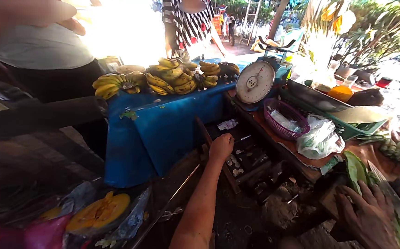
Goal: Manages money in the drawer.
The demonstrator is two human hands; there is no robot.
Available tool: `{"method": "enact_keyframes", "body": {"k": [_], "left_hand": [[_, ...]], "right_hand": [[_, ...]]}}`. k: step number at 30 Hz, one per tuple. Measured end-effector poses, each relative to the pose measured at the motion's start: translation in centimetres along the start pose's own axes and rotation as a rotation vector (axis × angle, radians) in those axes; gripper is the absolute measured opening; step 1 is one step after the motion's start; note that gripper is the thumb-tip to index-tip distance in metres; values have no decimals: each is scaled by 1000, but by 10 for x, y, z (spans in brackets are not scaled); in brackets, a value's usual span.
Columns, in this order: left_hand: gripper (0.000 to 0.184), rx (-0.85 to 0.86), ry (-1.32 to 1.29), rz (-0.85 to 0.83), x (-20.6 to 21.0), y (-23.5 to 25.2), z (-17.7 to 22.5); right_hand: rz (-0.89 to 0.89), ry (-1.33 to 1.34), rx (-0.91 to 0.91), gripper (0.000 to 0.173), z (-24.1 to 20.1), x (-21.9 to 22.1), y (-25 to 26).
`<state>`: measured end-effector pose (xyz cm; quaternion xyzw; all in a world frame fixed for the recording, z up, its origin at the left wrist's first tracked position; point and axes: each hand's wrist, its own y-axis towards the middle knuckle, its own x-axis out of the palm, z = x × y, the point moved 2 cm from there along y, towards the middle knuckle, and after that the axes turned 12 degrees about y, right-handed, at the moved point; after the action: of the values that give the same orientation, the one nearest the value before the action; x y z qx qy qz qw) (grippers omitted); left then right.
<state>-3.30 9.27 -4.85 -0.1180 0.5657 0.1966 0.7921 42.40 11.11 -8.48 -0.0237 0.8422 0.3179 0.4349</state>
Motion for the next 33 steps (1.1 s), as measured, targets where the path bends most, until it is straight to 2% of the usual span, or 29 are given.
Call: {"method": "enact_keyframes", "body": {"k": [9,17,24,33], "left_hand": [[36,9,-18,15,-1,-1,1],[34,7,-29,79,4,-1,-1],[34,-9,-23,71,2,-1,-2],[33,-20,-24,69,1,-1,-1]], "right_hand": [[-12,5,3,48,-5,-3,1],[63,-15,-6,54,-4,2,1],[18,-6,12,50,-6,2,2],[32,-12,5,52,-5,1,2]]}}
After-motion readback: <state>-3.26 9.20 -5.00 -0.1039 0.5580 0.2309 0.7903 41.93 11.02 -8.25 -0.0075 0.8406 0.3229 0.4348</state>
